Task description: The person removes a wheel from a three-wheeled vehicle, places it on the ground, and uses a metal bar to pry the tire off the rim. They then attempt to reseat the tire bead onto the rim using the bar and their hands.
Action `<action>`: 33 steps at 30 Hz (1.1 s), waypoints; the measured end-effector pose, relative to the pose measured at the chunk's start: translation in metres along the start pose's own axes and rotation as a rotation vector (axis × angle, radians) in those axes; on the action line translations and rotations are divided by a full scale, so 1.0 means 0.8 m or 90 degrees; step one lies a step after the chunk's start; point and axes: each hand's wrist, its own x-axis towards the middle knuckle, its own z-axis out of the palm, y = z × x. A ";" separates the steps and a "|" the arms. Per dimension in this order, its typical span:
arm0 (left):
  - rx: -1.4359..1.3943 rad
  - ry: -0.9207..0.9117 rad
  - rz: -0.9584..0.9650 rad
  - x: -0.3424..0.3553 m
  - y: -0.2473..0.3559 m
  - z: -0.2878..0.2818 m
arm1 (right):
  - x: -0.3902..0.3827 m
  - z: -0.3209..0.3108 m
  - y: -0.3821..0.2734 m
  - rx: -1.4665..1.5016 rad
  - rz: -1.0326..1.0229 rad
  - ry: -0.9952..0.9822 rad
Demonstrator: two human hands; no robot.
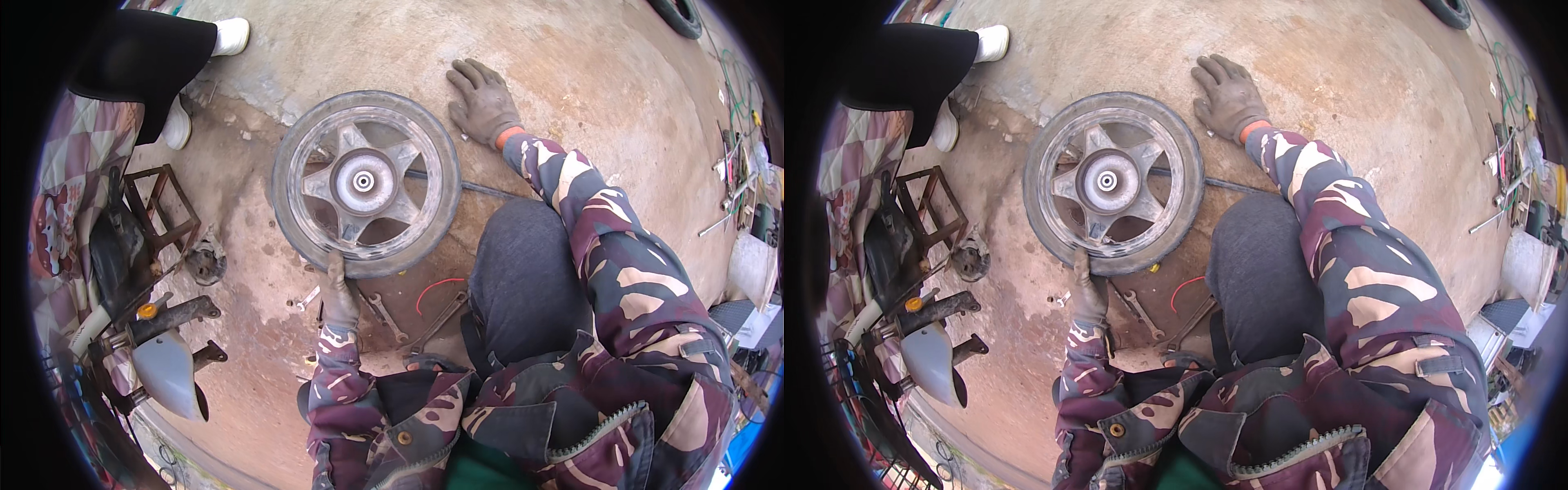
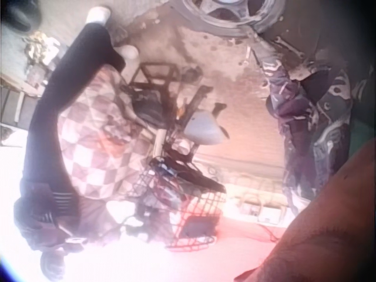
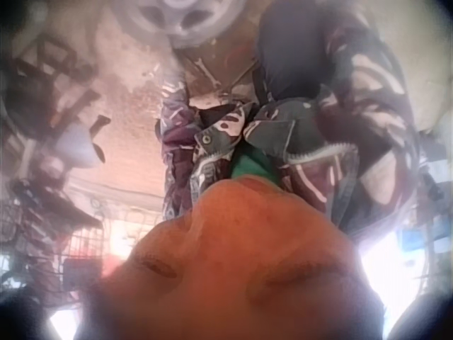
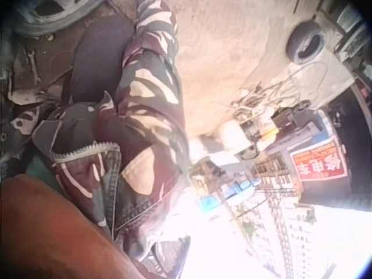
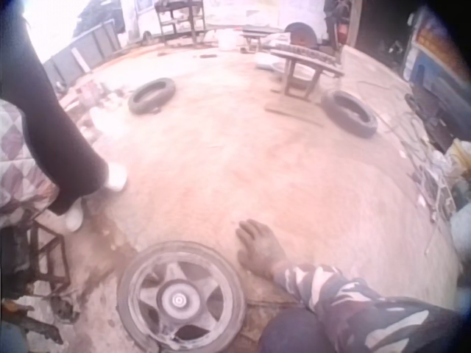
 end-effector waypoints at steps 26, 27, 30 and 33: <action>0.207 -0.012 0.082 -0.037 0.020 0.049 | -0.001 0.004 0.001 -0.032 0.005 -0.013; 0.184 -0.001 0.064 -0.038 0.019 0.052 | -0.001 0.004 0.001 -0.033 0.007 -0.017; 0.094 0.008 -0.001 -0.038 0.016 0.058 | -0.001 0.004 0.000 -0.034 0.010 -0.025; 0.086 0.001 -0.018 -0.037 0.011 0.056 | -0.001 0.003 0.000 -0.040 0.016 -0.036</action>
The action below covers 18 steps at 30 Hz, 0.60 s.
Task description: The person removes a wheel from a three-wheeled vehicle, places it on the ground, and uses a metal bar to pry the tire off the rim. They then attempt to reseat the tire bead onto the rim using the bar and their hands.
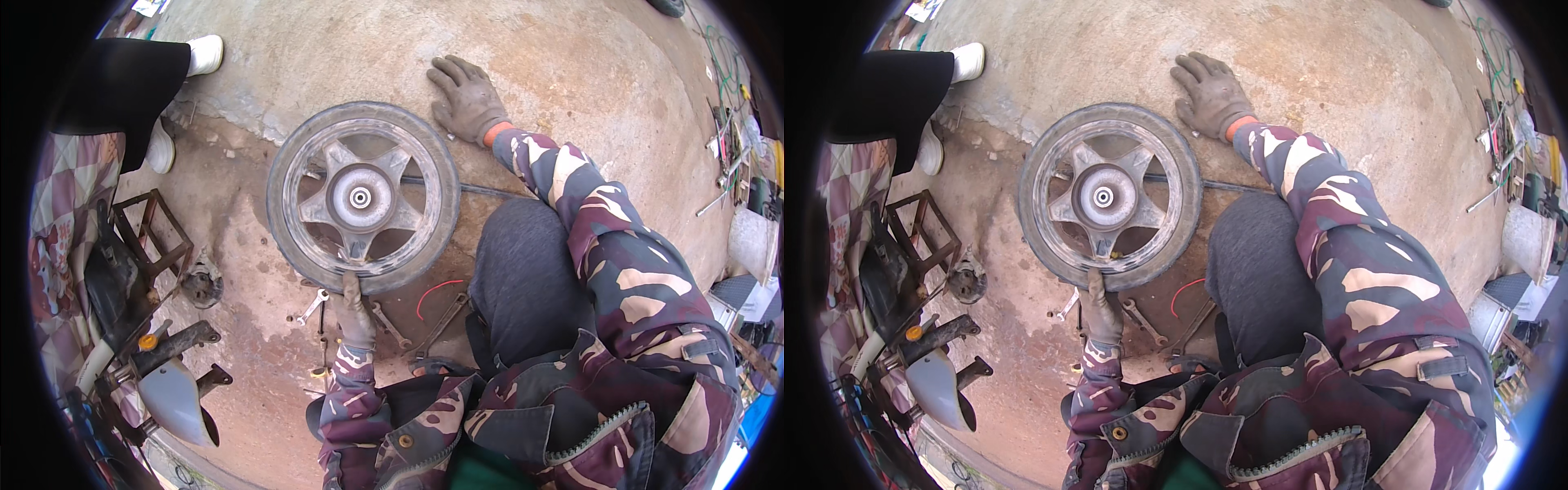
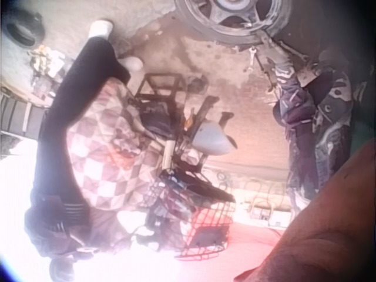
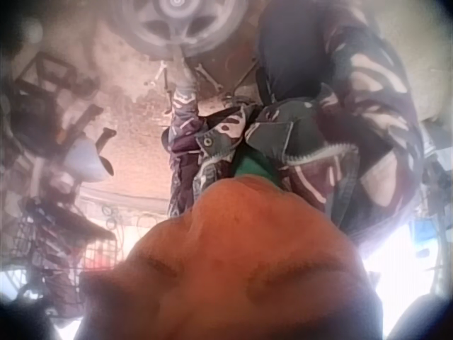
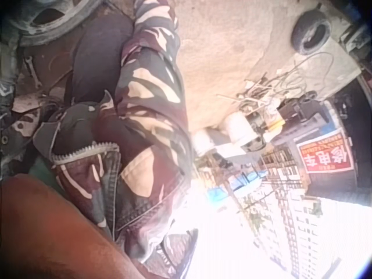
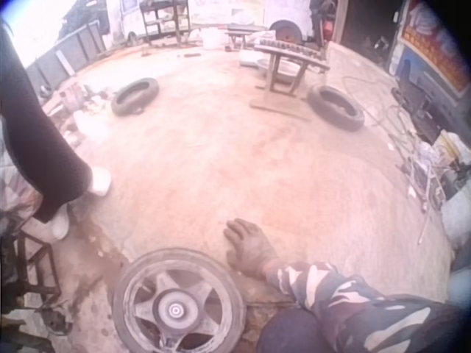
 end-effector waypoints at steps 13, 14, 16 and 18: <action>0.117 -0.021 0.028 -0.007 -0.040 -0.020 | 0.000 -0.001 0.001 0.012 -0.008 0.011; 0.061 -0.042 0.030 -0.008 -0.039 -0.018 | 0.000 -0.002 0.001 0.012 -0.008 0.006; -0.067 -0.035 -0.003 -0.011 -0.039 -0.012 | 0.000 -0.003 0.001 0.009 -0.007 0.004; -0.053 -0.016 -0.017 -0.013 -0.040 -0.010 | 0.000 -0.003 0.000 0.006 -0.007 0.006</action>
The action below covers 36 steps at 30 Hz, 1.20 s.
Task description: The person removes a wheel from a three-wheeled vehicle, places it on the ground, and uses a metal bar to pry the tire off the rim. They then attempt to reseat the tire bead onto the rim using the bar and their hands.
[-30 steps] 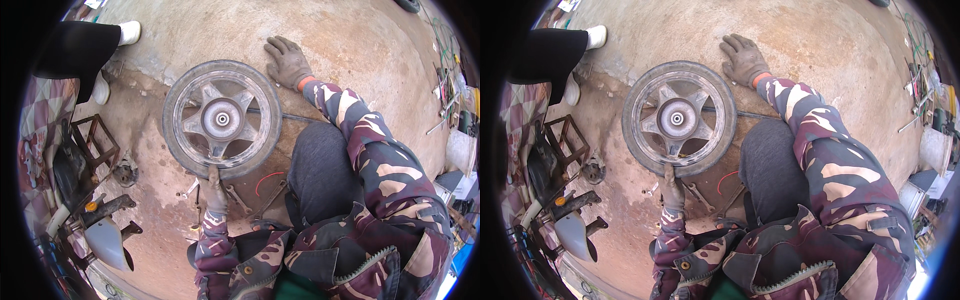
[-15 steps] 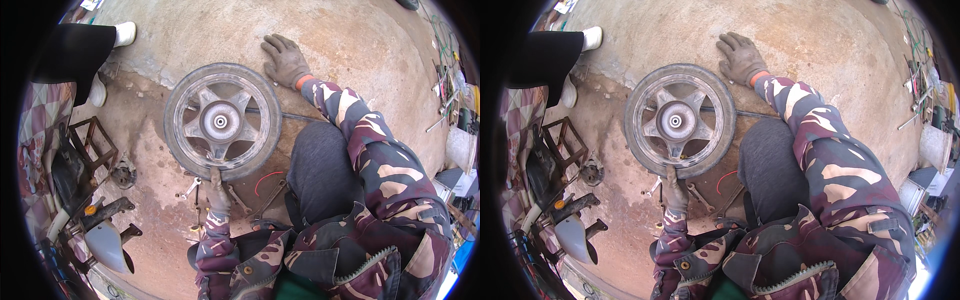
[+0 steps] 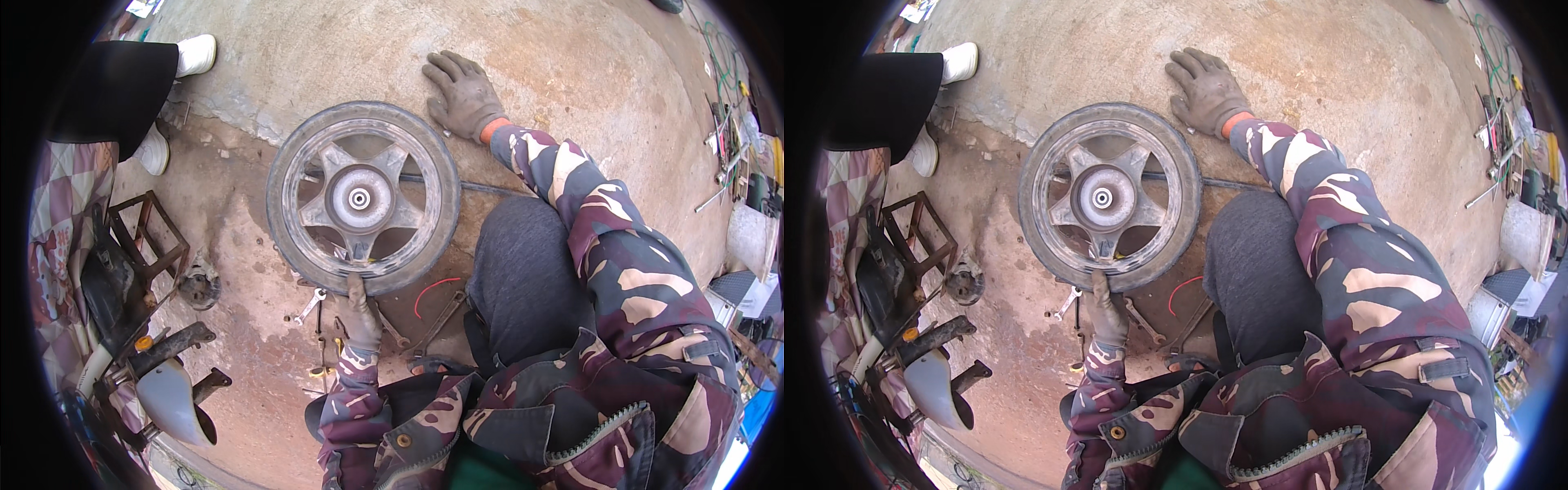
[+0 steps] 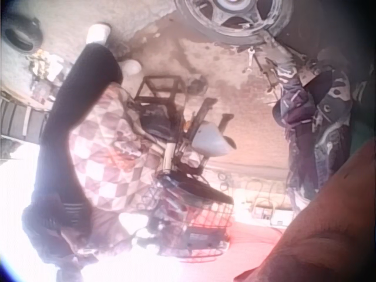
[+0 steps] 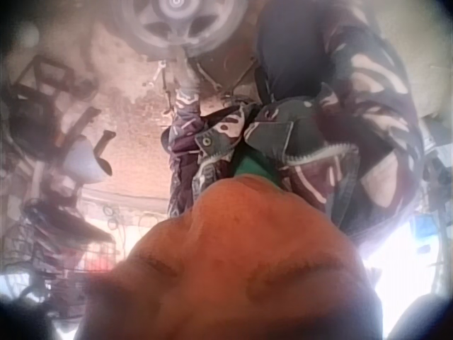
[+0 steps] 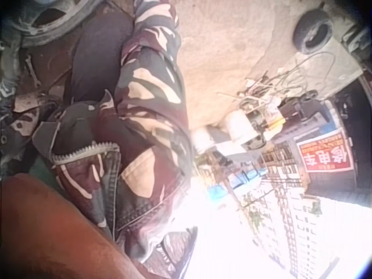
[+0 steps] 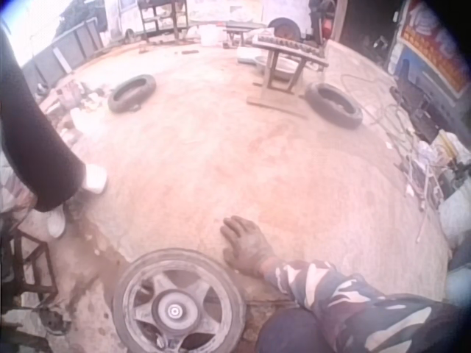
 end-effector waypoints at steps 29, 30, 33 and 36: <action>0.507 -0.145 0.152 -0.014 -0.018 -0.016 | 0.001 0.008 0.006 0.028 -0.015 0.041; 0.524 -0.146 0.166 -0.014 -0.020 -0.019 | 0.001 0.008 0.005 0.026 -0.019 0.049; 0.570 -0.129 0.197 -0.017 -0.027 -0.023 | 0.000 0.007 0.005 0.018 -0.012 0.034; 0.605 -0.126 0.226 -0.018 -0.035 -0.023 | -0.001 0.008 0.005 0.016 -0.008 0.031</action>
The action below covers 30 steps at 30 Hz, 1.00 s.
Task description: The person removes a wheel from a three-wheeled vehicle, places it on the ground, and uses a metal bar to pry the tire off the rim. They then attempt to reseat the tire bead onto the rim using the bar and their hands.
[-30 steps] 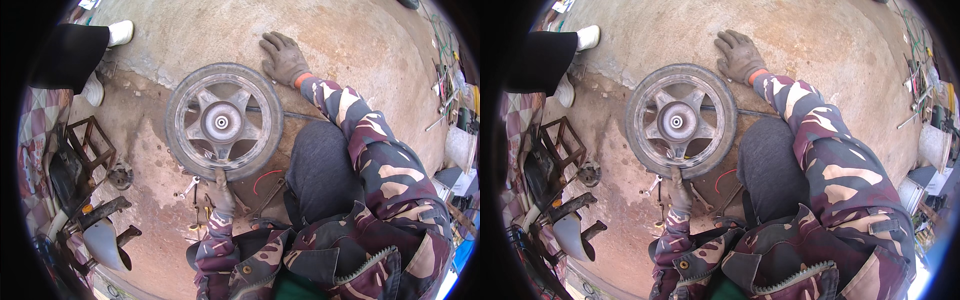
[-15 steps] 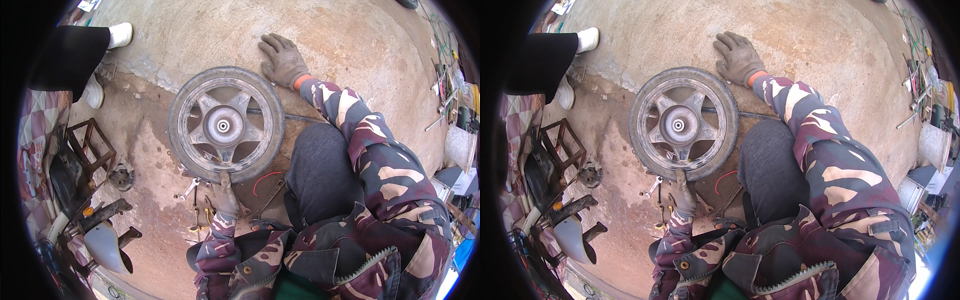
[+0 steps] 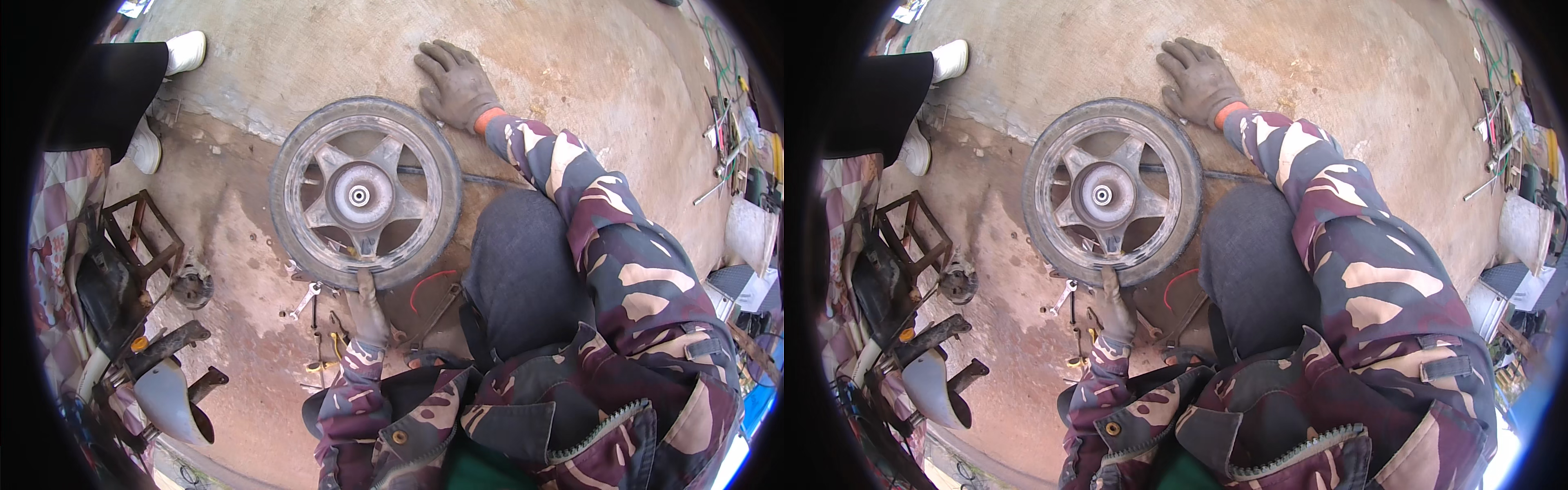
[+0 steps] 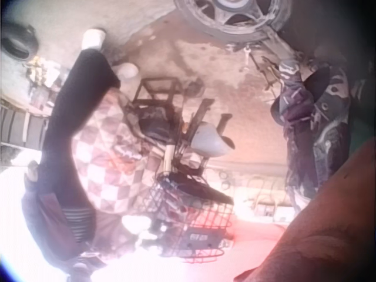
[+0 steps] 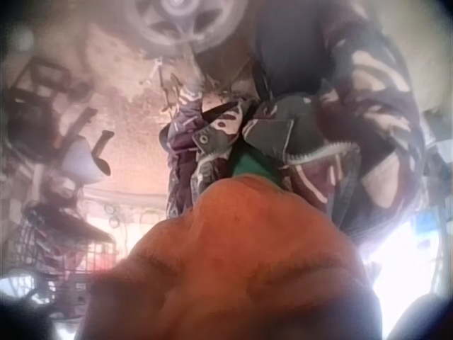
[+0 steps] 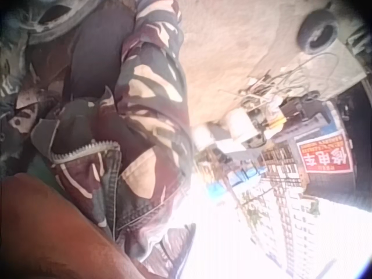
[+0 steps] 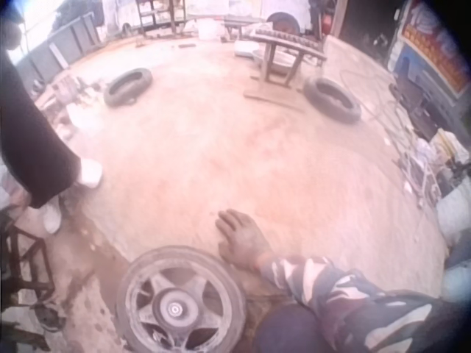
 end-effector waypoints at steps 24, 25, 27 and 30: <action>-0.281 -0.038 -0.063 0.008 0.049 0.026 | 0.000 0.001 0.002 0.017 -0.004 0.017; -0.489 -0.088 -0.235 0.012 0.064 0.032 | 0.000 0.002 0.003 0.016 -0.005 0.020; -0.793 -0.024 -0.407 0.020 0.096 0.046 | 0.000 0.006 0.007 0.036 -0.005 0.041; -0.855 -0.018 -0.408 0.042 0.117 0.047 | -0.001 0.015 0.018 0.118 0.001 0.092</action>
